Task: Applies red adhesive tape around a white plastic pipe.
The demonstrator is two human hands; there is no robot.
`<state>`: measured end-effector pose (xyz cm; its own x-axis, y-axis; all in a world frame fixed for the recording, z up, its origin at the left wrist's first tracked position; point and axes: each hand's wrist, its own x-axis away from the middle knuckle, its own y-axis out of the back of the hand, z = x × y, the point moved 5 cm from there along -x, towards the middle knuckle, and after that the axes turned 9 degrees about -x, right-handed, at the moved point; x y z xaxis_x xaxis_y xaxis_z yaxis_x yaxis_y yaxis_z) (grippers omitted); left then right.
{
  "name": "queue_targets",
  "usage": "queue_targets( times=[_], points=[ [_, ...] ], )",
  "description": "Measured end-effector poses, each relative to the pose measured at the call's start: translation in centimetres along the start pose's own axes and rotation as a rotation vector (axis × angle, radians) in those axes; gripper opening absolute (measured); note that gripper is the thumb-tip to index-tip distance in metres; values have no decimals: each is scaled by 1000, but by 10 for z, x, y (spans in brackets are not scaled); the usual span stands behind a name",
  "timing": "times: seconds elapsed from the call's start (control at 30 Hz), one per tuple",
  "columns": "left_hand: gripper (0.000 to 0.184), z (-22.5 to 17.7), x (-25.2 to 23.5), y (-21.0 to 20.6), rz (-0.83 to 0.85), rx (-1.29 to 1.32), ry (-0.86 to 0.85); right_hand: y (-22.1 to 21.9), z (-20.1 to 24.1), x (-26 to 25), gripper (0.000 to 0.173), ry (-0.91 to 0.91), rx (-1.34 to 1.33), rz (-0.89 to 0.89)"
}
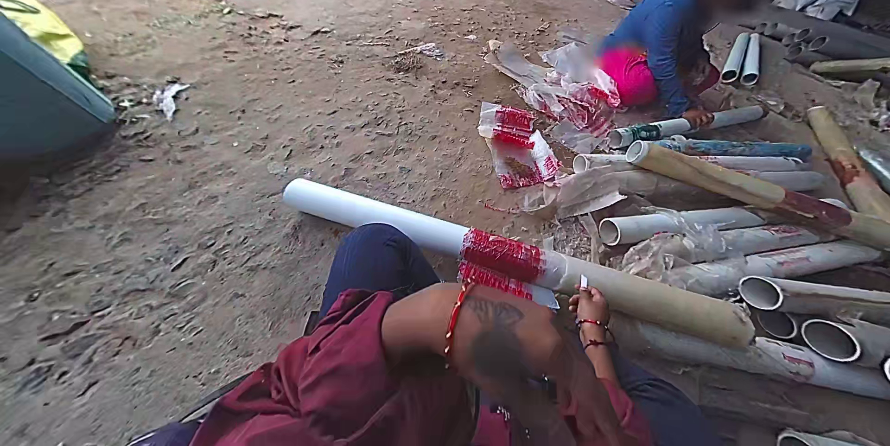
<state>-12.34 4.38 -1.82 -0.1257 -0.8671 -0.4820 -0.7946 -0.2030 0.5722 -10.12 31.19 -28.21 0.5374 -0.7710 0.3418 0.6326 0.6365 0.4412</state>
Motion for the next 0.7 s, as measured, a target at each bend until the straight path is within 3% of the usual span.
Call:
queue_targets(
  times=[0.07,0.13,0.17,0.23,0.3,0.4,0.47,0.6,0.7],
  points=[
    [25,78,36,36,-255,-41,367,-7,2,-2,30,36,59,15],
    [31,159,93,52,-461,-191,904,-18,3,2,29,99,140,36],
    [36,191,122,50,-455,-202,1155,-25,5,5,29,145,192,54],
    [41,231,163,38,-393,-104,1377,-42,10,8,29,261,316,97],
    [39,240,178,26,-455,87,1334,-60,21,21,30,375,440,152],
    [34,239,171,28,-739,378,1089,-93,37,36,32,503,594,237],
    [32,246,171,32,-798,299,1113,-120,47,43,32,592,629,297],
    [34,275,180,15,-345,-82,1469,-166,61,56,33,591,716,369],
    [33,300,175,-3,-186,-174,1366,-183,70,53,35,535,723,371]
  ],
)
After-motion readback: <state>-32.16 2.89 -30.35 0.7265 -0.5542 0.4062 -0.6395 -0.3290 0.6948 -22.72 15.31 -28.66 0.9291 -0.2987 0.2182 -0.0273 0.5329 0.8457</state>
